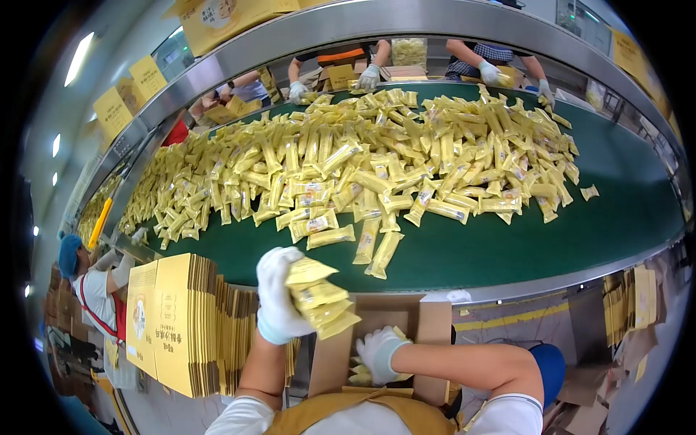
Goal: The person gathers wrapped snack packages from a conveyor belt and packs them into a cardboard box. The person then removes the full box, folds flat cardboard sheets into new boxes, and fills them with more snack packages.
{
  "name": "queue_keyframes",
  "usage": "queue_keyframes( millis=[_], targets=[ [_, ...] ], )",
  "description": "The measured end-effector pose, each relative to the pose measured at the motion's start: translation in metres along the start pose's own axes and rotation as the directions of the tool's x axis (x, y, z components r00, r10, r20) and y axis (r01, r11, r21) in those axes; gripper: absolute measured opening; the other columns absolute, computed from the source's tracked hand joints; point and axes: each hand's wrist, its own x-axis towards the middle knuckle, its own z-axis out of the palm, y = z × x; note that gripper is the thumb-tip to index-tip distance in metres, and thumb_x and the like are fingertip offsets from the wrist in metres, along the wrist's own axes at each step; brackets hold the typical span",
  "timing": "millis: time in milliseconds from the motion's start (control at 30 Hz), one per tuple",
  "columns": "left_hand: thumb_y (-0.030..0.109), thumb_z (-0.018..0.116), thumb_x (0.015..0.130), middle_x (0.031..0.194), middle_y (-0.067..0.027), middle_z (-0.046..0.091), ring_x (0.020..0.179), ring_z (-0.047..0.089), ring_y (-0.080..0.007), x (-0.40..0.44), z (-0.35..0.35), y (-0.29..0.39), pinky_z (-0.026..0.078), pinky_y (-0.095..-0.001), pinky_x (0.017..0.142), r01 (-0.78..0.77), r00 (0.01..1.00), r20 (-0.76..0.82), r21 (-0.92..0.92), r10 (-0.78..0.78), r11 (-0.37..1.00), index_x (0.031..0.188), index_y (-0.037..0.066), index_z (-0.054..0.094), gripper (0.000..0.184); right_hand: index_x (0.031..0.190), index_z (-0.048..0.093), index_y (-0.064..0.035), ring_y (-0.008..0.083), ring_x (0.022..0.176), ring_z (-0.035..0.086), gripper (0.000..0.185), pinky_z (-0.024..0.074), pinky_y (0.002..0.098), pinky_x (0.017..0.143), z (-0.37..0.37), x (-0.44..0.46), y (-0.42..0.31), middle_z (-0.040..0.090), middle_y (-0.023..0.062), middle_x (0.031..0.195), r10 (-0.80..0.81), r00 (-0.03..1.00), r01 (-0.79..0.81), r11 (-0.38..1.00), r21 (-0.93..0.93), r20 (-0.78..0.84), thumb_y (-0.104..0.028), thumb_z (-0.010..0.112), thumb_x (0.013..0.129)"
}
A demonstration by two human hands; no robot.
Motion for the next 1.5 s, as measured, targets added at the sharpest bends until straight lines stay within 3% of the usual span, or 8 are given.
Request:
queue_keyframes(
  millis=[100, 233, 600, 833, 933, 1167, 1300, 1500],
  targets=[
    [0.036, 0.097, 0.058, 0.127, -0.0206, 0.054, 0.113, 0.057, -0.0385, -0.008, 0.006, 0.022, 0.044, -0.0477, 0.103, 0.334, 0.938, 0.151, -0.636, -0.313, 0.696, 0.142, -0.006, 0.036, 0.112, 0.136, 0.051, -0.004, 0.0346, 0.116, 0.06, 0.08, 0.0489, 0.0484, 0.092, 0.039, 0.023, -0.004, 0.06, 0.0226, 0.124, 0.03, 1.0, -0.031, 0.989, 0.144, 0.01, -0.041, 0.079, 0.071],
    [0.048, 0.09, 0.062, 0.129, -0.0209, 0.053, 0.12, 0.054, -0.0344, 0.005, 0.024, 0.049, 0.043, -0.0457, 0.103, 0.198, 0.87, 0.486, -0.506, 0.087, 0.839, 0.144, -0.004, 0.039, 0.11, 0.141, 0.047, -0.009, 0.0343, 0.12, 0.058, 0.072, 0.0475, 0.0485, 0.096, 0.099, 0.039, -0.004, 0.057, 0.0214, 0.131, 0.067, 0.997, -0.056, 0.954, 0.295, -0.028, -0.039, 0.069, 0.079],
    [0.026, 0.07, 0.074, 0.113, -0.0144, 0.057, 0.108, 0.056, -0.0311, -0.07, 0.085, 0.068, 0.042, -0.0461, 0.096, -0.008, 0.751, 0.66, 0.033, -0.016, 0.999, 0.139, 0.0, 0.049, 0.073, 0.156, 0.035, -0.0225, 0.0336, 0.134, 0.052, 0.056, 0.0437, 0.0489, 0.107, 0.156, 0.068, -0.007, 0.05, 0.018, 0.149, 0.101, 0.993, -0.07, 0.931, 0.359, -0.067, -0.032, 0.043, 0.102],
    [0.02, 0.058, 0.083, 0.108, -0.012, 0.057, 0.102, 0.055, -0.0279, -0.09, 0.109, 0.069, 0.041, -0.0444, 0.09, -0.099, 0.704, 0.71, 0.118, -0.014, 0.988, 0.143, 0.002, 0.049, 0.063, 0.157, 0.035, -0.0215, 0.037, 0.119, 0.064, 0.059, 0.0506, 0.0457, 0.099, 0.065, 0.007, -0.015, 0.051, 0.0194, 0.148, 0.069, 0.979, -0.117, 0.959, 0.258, 0.191, -0.027, 0.045, 0.099],
    [0.023, 0.059, 0.085, 0.112, -0.014, 0.056, 0.105, 0.053, -0.0295, -0.1, 0.116, 0.071, 0.04, -0.0457, 0.092, -0.173, 0.649, 0.761, 0.146, 0.001, 0.974, 0.148, 0.002, 0.043, 0.068, 0.146, 0.05, -0.0159, 0.0368, 0.108, 0.069, 0.049, 0.0546, 0.0552, 0.084, 0.101, 0.025, -0.015, 0.067, 0.0161, 0.127, 0.083, 0.997, -0.083, 0.979, 0.186, 0.003, -0.028, 0.047, 0.099],
    [0.034, 0.077, 0.072, 0.139, -0.0229, 0.048, 0.128, 0.045, -0.0363, -0.089, 0.134, 0.068, 0.03, -0.0496, 0.109, -0.098, 0.081, 0.996, 0.038, -0.03, 0.994, 0.159, 0.0, 0.018, 0.11, 0.14, 0.057, -0.0177, 0.0346, 0.107, 0.07, 0.042, 0.0562, 0.0557, 0.08, 0.082, 0.039, -0.023, 0.067, 0.0113, 0.131, 0.067, 0.983, -0.042, 0.988, -0.149, 0.172, -0.032, 0.047, 0.102],
    [0.031, 0.084, 0.06, 0.154, -0.0297, 0.033, 0.143, 0.034, -0.0409, -0.102, 0.149, 0.063, 0.02, -0.0528, 0.119, 0.111, -0.056, 0.998, 0.047, -0.041, 0.993, 0.16, -0.002, 0.006, 0.131, 0.121, 0.068, -0.0136, 0.032, 0.093, 0.072, 0.031, 0.0586, 0.0477, 0.071, 0.104, 0.016, 0.003, 0.073, 0.0123, 0.108, -0.147, 0.92, 0.183, 0.981, 0.067, -0.363, -0.026, 0.053, 0.097],
    [0.009, 0.064, 0.083, 0.136, -0.0169, 0.058, 0.126, 0.055, -0.0322, -0.088, 0.102, 0.072, 0.04, -0.0457, 0.109, 0.197, 0.673, 0.739, -0.146, -0.025, 0.969, 0.125, 0.001, 0.061, 0.043, 0.105, 0.069, -0.0185, 0.0283, 0.07, 0.065, 0.022, 0.0523, 0.0418, 0.063, 0.058, -0.047, 0.012, 0.067, 0.0053, 0.082, -0.128, 0.697, 0.343, 0.924, 0.172, -0.705, -0.025, 0.064, 0.086]
  ],
)
